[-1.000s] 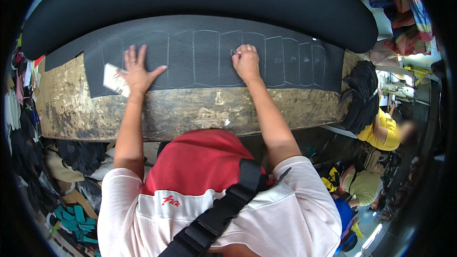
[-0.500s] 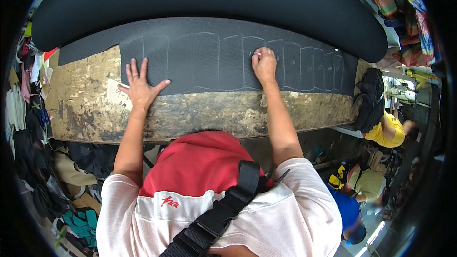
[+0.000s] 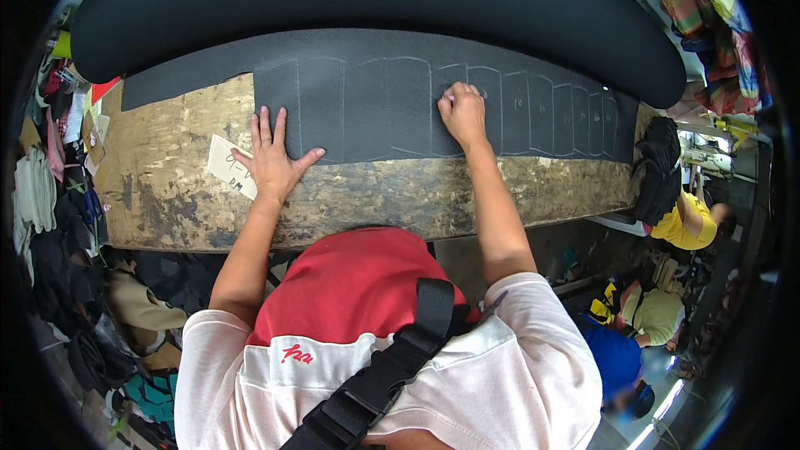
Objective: The person uses a small paper template and a white chalk marker to trace and label multiple sections on a large black fabric roll. They repeatedly reposition the template, trace outlines, and write numbers inside each marked section.
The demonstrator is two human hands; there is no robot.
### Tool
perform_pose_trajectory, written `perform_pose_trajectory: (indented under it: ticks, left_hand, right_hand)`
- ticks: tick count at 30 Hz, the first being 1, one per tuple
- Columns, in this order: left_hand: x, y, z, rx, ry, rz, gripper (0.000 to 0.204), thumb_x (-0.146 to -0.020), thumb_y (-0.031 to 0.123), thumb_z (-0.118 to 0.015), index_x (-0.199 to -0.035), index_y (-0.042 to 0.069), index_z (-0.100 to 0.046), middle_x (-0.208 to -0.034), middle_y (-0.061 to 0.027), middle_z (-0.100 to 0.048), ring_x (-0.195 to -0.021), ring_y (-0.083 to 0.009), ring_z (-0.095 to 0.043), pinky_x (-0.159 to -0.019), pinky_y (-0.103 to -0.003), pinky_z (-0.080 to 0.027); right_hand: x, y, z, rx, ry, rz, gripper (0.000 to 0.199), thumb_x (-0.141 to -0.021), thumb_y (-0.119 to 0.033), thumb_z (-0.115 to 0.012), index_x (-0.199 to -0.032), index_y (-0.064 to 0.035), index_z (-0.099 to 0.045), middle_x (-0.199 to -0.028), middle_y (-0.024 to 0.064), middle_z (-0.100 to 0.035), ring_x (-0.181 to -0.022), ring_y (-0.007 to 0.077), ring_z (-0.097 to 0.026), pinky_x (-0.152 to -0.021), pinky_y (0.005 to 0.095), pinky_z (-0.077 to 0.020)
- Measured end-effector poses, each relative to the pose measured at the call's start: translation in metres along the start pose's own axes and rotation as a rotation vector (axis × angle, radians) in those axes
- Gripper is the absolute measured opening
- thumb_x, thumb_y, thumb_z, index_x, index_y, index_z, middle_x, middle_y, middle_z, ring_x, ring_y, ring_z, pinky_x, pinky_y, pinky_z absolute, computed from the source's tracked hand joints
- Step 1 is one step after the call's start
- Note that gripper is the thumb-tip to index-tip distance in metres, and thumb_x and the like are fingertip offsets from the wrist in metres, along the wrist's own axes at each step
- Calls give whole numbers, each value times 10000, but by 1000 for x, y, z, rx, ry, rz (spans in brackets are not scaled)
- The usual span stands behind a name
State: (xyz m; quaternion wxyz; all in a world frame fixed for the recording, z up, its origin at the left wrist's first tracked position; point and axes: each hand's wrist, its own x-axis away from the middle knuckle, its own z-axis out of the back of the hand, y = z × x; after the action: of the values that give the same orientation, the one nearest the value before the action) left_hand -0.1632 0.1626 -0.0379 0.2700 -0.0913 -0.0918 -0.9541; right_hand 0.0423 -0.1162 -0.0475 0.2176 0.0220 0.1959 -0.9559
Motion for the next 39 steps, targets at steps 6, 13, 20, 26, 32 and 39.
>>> perform_pose_trajectory:
  ticks: [6,13,20,26,32,39]
  left_hand:
    - [2,-2,6,2,-56,-19,1071,-606,794,-571,-1466,262,-216,-1550,-36,-98,-1430,-240,-45,-1013,-722,-26]
    - [2,-3,4,9,-49,-28,1056,-620,778,-576,-1465,252,-222,-1549,-38,-100,-1428,-247,-56,-1014,-721,-29]
    - [4,-5,2,31,17,-45,1042,-620,763,-592,-1454,235,-259,-1545,-36,-122,-1423,-256,-91,-1006,-727,-50]
    - [4,-3,5,52,-11,-50,1034,-632,778,-564,-1456,236,-252,-1546,-43,-114,-1427,-249,-62,-1013,-721,-29]
    - [4,-4,3,79,35,-59,1032,-622,758,-591,-1447,224,-276,-1539,-47,-141,-1422,-248,-84,-1003,-731,-50]
    - [5,-5,1,88,73,-69,1035,-613,751,-605,-1443,224,-284,-1537,-45,-145,-1419,-251,-94,-996,-740,-71]
  right_hand:
    - [1,12,2,-40,105,-4,94,-735,-74,-614,-804,-24,-574,-814,177,-607,-819,358,-577,-747,450,-469]
    - [-19,-41,-10,-97,41,52,108,-765,-119,-594,-832,-35,-588,-856,158,-631,-862,353,-595,-763,449,-483]
    - [-8,-63,-25,-34,-11,58,103,-735,-100,-609,-812,-35,-586,-836,156,-629,-844,337,-595,-729,452,-464]
    - [-15,-60,-20,4,-3,20,104,-746,-113,-614,-806,-31,-592,-823,169,-624,-828,351,-594,-751,441,-480]
    - [-19,-113,-35,-46,-14,101,105,-770,-155,-603,-827,-67,-598,-869,121,-632,-876,312,-589,-750,449,-461]
    - [-9,-118,-42,-112,-23,74,101,-739,-135,-635,-806,-68,-599,-865,101,-629,-894,284,-565,-786,438,-433]
